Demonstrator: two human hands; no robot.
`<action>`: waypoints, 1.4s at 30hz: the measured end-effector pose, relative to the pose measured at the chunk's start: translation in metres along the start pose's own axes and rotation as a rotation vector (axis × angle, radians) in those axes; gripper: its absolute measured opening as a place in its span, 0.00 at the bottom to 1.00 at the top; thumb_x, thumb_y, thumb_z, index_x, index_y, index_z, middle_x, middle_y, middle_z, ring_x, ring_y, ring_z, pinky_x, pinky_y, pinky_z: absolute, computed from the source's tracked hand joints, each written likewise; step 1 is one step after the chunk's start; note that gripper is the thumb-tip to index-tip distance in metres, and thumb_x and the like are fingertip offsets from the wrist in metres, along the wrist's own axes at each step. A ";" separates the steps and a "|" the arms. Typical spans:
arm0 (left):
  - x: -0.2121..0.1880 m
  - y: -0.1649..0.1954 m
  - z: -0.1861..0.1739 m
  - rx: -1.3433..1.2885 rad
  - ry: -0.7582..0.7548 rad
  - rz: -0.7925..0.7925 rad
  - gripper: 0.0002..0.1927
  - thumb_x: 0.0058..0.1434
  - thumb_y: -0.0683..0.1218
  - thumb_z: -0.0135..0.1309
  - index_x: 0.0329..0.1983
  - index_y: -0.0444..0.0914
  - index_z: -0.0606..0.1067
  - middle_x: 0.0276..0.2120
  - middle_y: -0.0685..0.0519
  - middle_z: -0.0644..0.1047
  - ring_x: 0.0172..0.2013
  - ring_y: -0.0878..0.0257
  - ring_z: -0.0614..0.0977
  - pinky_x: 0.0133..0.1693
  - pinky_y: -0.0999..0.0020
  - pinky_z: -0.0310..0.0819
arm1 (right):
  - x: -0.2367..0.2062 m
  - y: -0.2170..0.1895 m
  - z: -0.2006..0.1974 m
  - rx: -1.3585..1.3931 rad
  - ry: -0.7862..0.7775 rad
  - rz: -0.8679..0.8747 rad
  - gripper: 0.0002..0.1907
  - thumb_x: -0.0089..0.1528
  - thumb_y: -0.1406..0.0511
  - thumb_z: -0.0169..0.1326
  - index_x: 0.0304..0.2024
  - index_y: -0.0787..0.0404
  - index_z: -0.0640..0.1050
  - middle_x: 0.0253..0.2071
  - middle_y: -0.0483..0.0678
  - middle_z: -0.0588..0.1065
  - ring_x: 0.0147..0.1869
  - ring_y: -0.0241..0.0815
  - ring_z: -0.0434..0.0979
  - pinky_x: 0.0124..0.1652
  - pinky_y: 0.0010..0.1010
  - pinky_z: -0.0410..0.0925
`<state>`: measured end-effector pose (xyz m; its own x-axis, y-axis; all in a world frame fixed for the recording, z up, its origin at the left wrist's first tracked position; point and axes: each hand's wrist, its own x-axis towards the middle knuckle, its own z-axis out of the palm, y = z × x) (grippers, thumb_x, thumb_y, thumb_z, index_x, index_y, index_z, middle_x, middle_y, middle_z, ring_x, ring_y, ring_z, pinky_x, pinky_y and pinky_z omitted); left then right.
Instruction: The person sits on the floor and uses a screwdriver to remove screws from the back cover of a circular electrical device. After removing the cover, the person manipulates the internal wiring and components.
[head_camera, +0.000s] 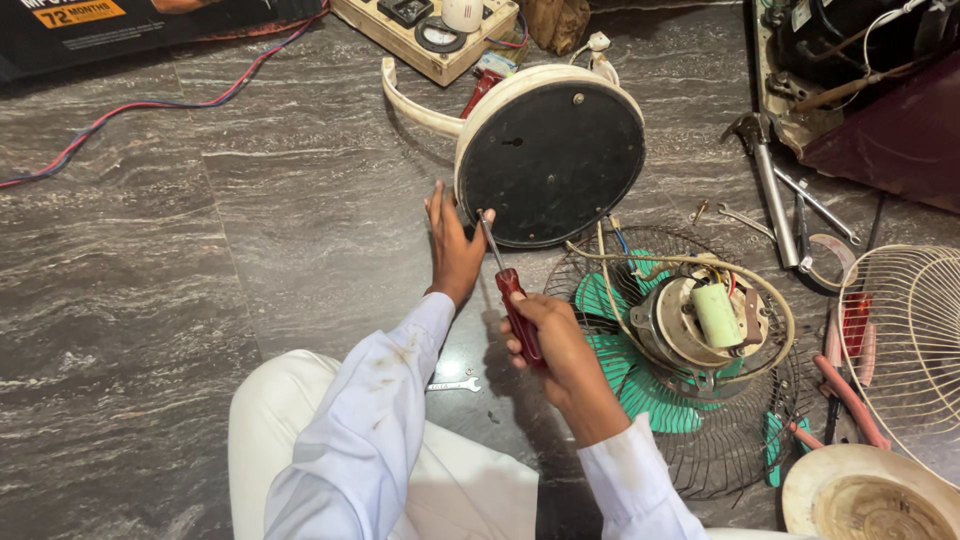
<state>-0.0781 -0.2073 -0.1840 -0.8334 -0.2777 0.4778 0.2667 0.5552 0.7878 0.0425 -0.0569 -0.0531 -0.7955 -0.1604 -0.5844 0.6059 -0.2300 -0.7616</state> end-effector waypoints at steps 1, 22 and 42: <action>0.001 0.003 0.003 -0.017 -0.002 -0.060 0.38 0.69 0.55 0.60 0.68 0.25 0.60 0.70 0.27 0.55 0.68 0.26 0.52 0.65 0.41 0.45 | 0.002 0.002 -0.002 0.100 -0.027 -0.002 0.12 0.67 0.63 0.50 0.45 0.67 0.71 0.30 0.48 0.73 0.24 0.33 0.69 0.20 0.24 0.62; 0.029 0.012 0.031 -0.073 -0.319 0.066 0.49 0.65 0.40 0.57 0.77 0.32 0.36 0.72 0.29 0.56 0.67 0.33 0.61 0.68 0.42 0.47 | -0.012 0.002 0.010 -1.335 0.592 -0.673 0.29 0.56 0.65 0.60 0.60 0.63 0.73 0.38 0.65 0.76 0.33 0.68 0.78 0.33 0.54 0.70; 0.048 0.017 0.015 -0.307 -0.495 -0.004 0.46 0.64 0.32 0.49 0.76 0.30 0.34 0.74 0.29 0.49 0.76 0.40 0.53 0.73 0.56 0.50 | -0.007 -0.010 -0.018 -0.430 0.199 -0.456 0.24 0.58 0.69 0.51 0.58 0.70 0.74 0.39 0.58 0.78 0.29 0.45 0.76 0.28 0.33 0.70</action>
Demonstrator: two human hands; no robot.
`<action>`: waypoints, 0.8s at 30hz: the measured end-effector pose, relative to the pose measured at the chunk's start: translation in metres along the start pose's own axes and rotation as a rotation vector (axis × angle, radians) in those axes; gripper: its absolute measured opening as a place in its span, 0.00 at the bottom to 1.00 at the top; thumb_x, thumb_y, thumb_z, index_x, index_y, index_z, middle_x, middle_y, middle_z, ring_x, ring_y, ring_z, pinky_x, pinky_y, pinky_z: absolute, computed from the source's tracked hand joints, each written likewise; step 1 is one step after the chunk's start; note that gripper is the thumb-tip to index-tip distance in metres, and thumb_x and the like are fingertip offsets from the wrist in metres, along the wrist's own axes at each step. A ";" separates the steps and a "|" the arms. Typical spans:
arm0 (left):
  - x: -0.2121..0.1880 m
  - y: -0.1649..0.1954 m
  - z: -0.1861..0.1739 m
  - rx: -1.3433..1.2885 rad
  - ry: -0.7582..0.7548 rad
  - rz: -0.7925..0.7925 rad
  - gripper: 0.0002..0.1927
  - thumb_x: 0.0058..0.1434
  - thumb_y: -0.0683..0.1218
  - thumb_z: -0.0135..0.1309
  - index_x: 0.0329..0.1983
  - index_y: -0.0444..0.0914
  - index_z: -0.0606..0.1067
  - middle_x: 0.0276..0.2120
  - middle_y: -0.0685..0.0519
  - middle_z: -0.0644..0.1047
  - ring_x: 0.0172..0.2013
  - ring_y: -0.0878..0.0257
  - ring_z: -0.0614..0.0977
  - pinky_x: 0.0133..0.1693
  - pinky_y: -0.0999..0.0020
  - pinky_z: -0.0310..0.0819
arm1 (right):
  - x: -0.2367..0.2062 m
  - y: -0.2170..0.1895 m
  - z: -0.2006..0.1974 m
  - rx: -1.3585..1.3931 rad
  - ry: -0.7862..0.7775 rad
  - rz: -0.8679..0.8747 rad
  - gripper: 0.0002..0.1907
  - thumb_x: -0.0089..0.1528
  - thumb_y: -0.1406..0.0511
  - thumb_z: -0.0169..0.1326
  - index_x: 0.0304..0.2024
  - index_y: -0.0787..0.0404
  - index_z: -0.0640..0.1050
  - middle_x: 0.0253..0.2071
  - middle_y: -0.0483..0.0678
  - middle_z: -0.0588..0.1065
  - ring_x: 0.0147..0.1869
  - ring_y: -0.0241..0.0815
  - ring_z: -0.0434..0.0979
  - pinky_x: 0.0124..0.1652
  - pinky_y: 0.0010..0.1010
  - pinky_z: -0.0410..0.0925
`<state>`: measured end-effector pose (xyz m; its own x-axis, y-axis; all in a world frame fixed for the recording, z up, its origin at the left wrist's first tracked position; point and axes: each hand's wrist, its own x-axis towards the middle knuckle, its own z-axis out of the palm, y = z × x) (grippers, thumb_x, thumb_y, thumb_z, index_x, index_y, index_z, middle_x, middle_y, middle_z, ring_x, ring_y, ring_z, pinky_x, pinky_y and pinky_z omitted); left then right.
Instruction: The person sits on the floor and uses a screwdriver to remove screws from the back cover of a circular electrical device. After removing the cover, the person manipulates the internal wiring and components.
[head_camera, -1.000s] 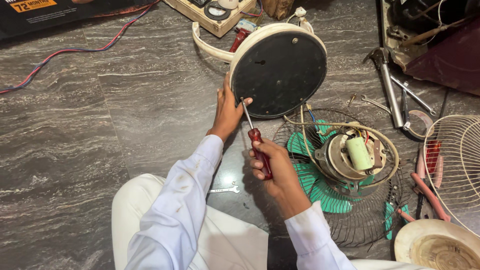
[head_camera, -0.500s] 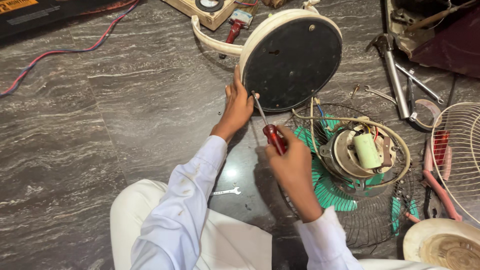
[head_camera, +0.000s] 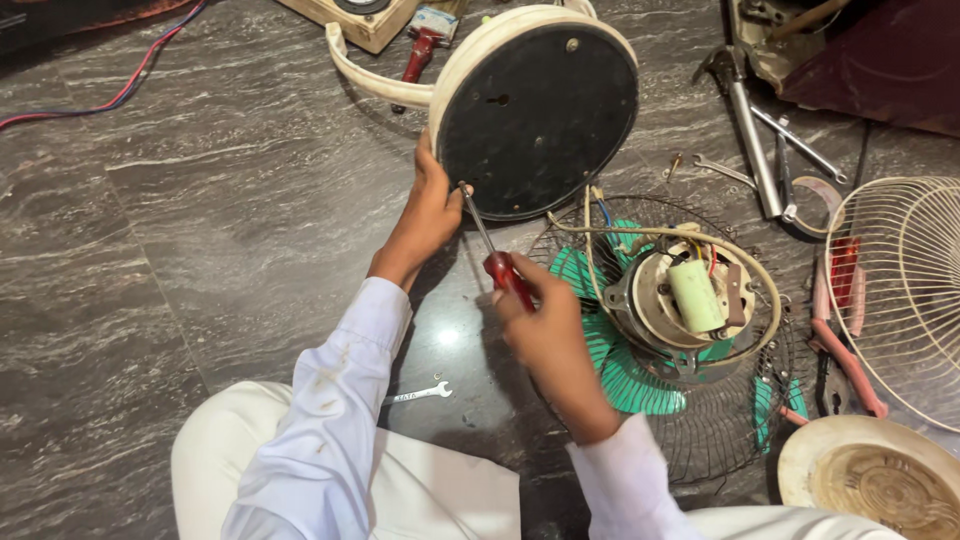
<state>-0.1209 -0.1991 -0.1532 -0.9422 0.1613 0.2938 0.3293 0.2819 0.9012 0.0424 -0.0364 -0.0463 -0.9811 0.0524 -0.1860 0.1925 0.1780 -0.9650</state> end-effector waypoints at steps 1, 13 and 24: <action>0.001 0.000 0.000 -0.005 -0.009 0.023 0.47 0.63 0.31 0.48 0.76 0.29 0.33 0.74 0.28 0.49 0.76 0.40 0.52 0.73 0.56 0.48 | -0.003 -0.002 0.009 -0.360 0.077 -0.122 0.24 0.58 0.69 0.51 0.58 0.70 0.74 0.39 0.58 0.78 0.29 0.45 0.76 0.28 0.33 0.70; 0.006 0.013 -0.014 0.028 -0.138 -0.091 0.49 0.65 0.33 0.47 0.75 0.31 0.26 0.75 0.29 0.37 0.77 0.41 0.41 0.74 0.55 0.40 | 0.012 0.018 -0.008 0.921 0.124 0.370 0.18 0.59 0.66 0.45 0.50 0.68 0.71 0.36 0.58 0.77 0.27 0.45 0.75 0.24 0.28 0.68; 0.007 0.001 -0.014 0.106 -0.142 -0.061 0.49 0.66 0.34 0.49 0.73 0.28 0.26 0.74 0.26 0.38 0.76 0.39 0.42 0.74 0.56 0.39 | 0.015 0.033 0.001 0.389 -0.033 0.263 0.21 0.61 0.69 0.49 0.55 0.76 0.74 0.39 0.57 0.79 0.27 0.37 0.72 0.22 0.23 0.64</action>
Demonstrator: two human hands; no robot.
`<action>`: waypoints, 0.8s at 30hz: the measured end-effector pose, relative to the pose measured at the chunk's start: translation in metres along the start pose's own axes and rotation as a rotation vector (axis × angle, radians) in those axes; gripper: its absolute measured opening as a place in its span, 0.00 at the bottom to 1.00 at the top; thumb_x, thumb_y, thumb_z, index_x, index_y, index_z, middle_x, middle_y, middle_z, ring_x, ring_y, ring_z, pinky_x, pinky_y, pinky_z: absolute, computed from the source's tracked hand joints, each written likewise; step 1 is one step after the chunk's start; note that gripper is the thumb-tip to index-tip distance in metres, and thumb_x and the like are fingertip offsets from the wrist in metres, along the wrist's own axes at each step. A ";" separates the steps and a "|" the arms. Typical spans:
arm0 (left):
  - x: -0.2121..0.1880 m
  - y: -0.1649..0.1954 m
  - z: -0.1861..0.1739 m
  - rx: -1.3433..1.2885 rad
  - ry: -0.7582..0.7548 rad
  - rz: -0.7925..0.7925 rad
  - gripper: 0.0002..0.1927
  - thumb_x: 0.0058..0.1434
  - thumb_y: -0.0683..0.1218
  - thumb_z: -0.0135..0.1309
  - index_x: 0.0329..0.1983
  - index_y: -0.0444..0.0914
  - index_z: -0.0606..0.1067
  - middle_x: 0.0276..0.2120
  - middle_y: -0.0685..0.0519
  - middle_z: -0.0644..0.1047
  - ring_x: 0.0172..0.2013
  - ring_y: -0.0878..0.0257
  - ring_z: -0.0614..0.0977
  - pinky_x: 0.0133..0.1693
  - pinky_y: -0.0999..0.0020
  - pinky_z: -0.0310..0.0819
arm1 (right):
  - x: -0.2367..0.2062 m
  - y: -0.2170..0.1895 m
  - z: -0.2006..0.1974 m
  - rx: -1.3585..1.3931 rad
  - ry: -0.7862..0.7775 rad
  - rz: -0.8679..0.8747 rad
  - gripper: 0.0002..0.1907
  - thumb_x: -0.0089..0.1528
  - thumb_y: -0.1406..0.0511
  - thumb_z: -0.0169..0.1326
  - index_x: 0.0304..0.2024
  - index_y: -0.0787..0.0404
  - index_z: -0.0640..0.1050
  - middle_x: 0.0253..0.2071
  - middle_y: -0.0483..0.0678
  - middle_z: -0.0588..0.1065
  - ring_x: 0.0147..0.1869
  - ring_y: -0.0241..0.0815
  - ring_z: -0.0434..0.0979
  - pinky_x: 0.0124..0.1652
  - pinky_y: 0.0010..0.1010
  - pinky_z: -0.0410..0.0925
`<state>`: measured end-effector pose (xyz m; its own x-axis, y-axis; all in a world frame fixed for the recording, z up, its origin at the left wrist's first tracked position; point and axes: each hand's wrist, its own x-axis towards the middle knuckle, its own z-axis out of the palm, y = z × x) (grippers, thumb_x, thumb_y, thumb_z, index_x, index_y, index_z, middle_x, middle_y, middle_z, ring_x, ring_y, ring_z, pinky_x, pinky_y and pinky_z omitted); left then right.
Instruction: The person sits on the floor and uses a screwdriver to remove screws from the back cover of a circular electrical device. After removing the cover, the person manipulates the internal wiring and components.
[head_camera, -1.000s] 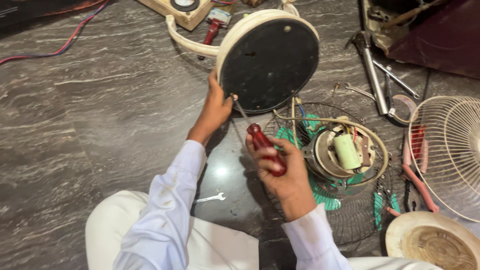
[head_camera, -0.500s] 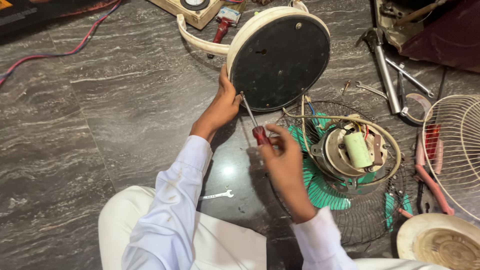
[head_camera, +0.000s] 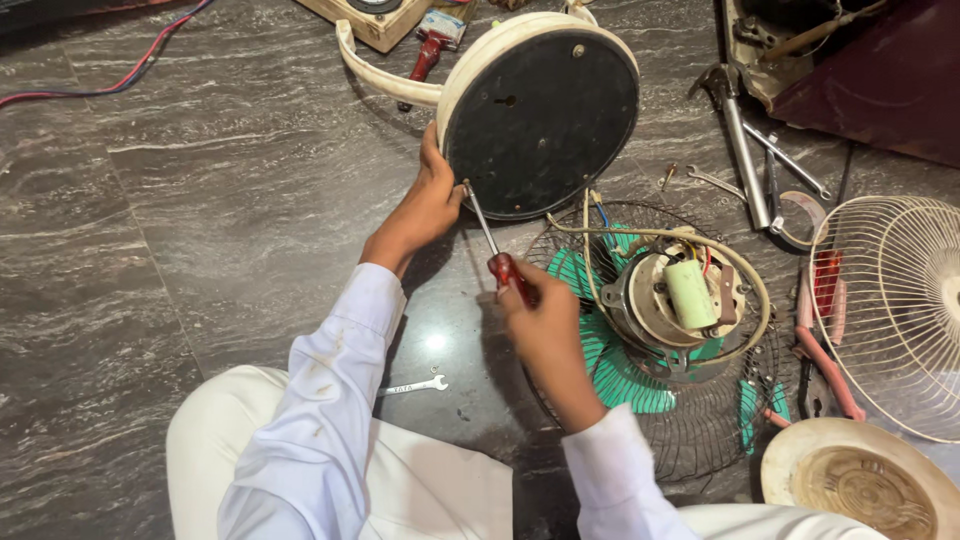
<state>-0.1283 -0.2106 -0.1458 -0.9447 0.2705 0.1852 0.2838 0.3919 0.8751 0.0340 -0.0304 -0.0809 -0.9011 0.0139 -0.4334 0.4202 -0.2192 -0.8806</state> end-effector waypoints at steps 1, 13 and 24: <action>0.000 -0.002 0.000 0.011 -0.003 0.005 0.49 0.66 0.34 0.50 0.73 0.28 0.26 0.74 0.25 0.38 0.76 0.39 0.43 0.74 0.56 0.39 | -0.003 0.002 0.004 -0.268 0.094 -0.162 0.21 0.61 0.69 0.50 0.55 0.76 0.74 0.40 0.57 0.79 0.28 0.37 0.72 0.23 0.24 0.65; 0.000 0.003 -0.001 -0.011 0.024 0.005 0.49 0.63 0.32 0.48 0.74 0.30 0.27 0.74 0.27 0.39 0.76 0.39 0.44 0.74 0.55 0.41 | -0.005 -0.007 0.006 0.436 -0.062 0.098 0.23 0.58 0.72 0.53 0.56 0.73 0.74 0.44 0.58 0.80 0.36 0.39 0.76 0.32 0.26 0.68; 0.000 0.000 0.002 0.025 -0.006 -0.022 0.50 0.65 0.33 0.49 0.73 0.27 0.25 0.74 0.26 0.34 0.76 0.38 0.40 0.74 0.55 0.38 | -0.010 -0.006 0.028 -1.052 0.255 -0.423 0.26 0.55 0.74 0.56 0.58 0.71 0.74 0.47 0.58 0.81 0.44 0.41 0.80 0.41 0.27 0.72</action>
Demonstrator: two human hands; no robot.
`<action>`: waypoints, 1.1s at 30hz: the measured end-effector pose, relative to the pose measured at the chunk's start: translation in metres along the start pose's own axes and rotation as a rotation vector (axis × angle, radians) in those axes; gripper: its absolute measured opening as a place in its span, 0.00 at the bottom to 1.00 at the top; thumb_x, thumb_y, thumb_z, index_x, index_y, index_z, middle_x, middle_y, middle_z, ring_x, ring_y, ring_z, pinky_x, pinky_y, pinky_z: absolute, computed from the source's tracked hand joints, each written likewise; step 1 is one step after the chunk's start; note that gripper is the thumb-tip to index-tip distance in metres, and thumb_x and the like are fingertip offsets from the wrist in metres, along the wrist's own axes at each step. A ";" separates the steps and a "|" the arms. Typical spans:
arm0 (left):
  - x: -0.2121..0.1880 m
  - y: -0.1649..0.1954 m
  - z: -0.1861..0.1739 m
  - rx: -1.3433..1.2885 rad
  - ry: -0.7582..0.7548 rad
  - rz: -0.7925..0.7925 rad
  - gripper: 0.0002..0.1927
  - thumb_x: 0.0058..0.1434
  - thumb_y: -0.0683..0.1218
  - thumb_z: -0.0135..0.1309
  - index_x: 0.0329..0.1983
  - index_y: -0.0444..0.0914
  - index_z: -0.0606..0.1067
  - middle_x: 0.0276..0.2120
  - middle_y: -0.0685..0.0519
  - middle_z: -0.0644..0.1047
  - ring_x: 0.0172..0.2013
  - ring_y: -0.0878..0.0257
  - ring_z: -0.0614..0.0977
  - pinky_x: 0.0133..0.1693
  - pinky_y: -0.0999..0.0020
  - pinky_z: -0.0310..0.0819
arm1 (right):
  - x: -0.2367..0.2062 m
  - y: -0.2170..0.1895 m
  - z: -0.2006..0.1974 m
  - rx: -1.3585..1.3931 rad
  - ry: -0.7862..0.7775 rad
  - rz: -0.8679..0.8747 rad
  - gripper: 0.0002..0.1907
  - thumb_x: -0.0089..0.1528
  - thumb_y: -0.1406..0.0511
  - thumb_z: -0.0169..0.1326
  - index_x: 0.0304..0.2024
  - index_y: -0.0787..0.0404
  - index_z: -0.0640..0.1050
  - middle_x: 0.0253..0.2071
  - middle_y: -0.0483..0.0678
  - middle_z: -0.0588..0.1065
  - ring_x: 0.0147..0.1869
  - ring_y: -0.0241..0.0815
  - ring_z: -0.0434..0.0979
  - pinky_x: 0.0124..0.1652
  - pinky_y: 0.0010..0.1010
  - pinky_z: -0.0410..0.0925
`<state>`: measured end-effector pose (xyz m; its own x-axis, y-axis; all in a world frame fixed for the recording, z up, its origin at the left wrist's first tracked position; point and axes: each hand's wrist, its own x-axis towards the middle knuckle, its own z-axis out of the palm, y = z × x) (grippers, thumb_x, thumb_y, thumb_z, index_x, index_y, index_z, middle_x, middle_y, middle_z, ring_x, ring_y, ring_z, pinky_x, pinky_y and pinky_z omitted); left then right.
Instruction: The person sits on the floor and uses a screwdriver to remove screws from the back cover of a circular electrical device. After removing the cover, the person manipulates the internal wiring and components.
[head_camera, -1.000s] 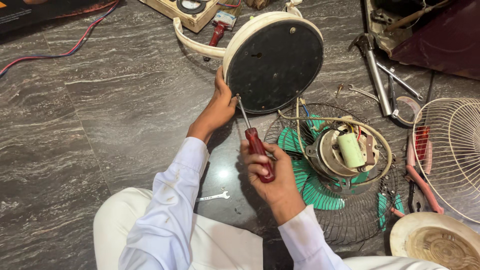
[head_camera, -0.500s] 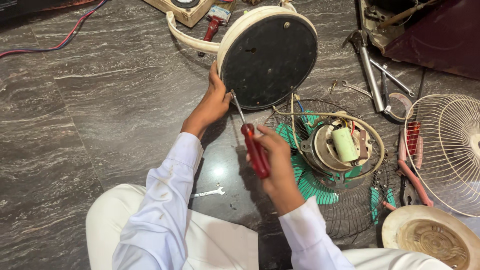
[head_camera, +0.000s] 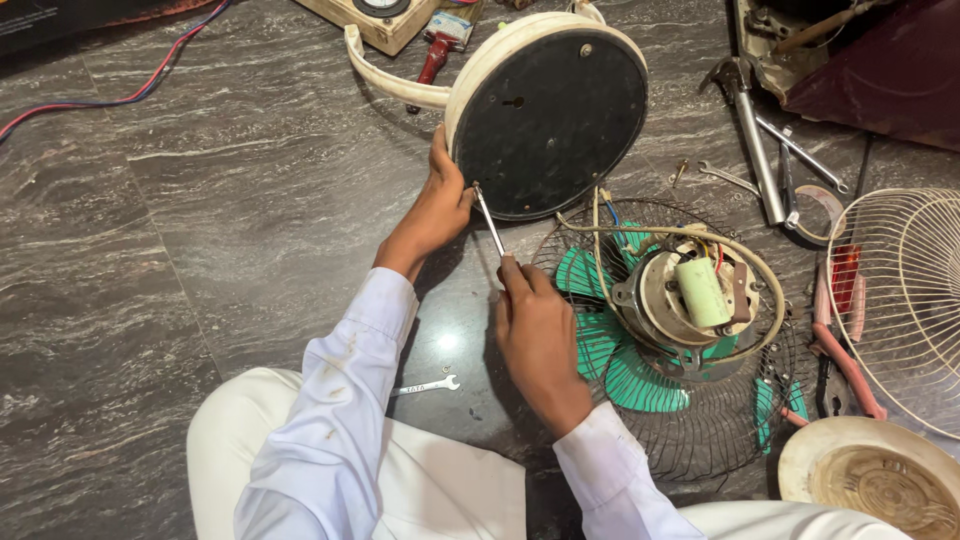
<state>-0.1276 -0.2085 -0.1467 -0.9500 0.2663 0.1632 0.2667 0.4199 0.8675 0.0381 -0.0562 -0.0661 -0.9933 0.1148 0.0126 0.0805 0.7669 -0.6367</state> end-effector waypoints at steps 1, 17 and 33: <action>0.000 0.000 0.000 -0.001 0.006 -0.009 0.50 0.65 0.33 0.48 0.73 0.27 0.25 0.74 0.26 0.34 0.76 0.38 0.41 0.74 0.55 0.38 | -0.001 0.000 0.001 -0.024 0.000 -0.009 0.27 0.55 0.74 0.56 0.58 0.71 0.74 0.48 0.58 0.82 0.44 0.41 0.81 0.41 0.28 0.72; -0.001 0.000 0.000 -0.081 0.067 0.018 0.49 0.63 0.32 0.49 0.74 0.31 0.28 0.74 0.26 0.40 0.75 0.37 0.46 0.73 0.55 0.45 | 0.006 0.020 -0.012 2.034 -0.493 0.770 0.23 0.60 0.71 0.50 0.58 0.72 0.68 0.53 0.62 0.77 0.37 0.38 0.78 0.33 0.21 0.71; -0.007 0.009 -0.001 -0.022 0.168 0.074 0.59 0.55 0.38 0.66 0.75 0.30 0.35 0.72 0.27 0.51 0.73 0.37 0.56 0.70 0.54 0.55 | 0.006 0.007 -0.014 0.817 -0.299 0.305 0.25 0.61 0.61 0.56 0.58 0.67 0.75 0.47 0.60 0.80 0.33 0.39 0.74 0.31 0.30 0.68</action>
<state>-0.1184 -0.2077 -0.1392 -0.9422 0.1467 0.3013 0.3349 0.3848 0.8601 0.0334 -0.0409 -0.0595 -0.9278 -0.0162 -0.3728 0.3722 0.0334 -0.9276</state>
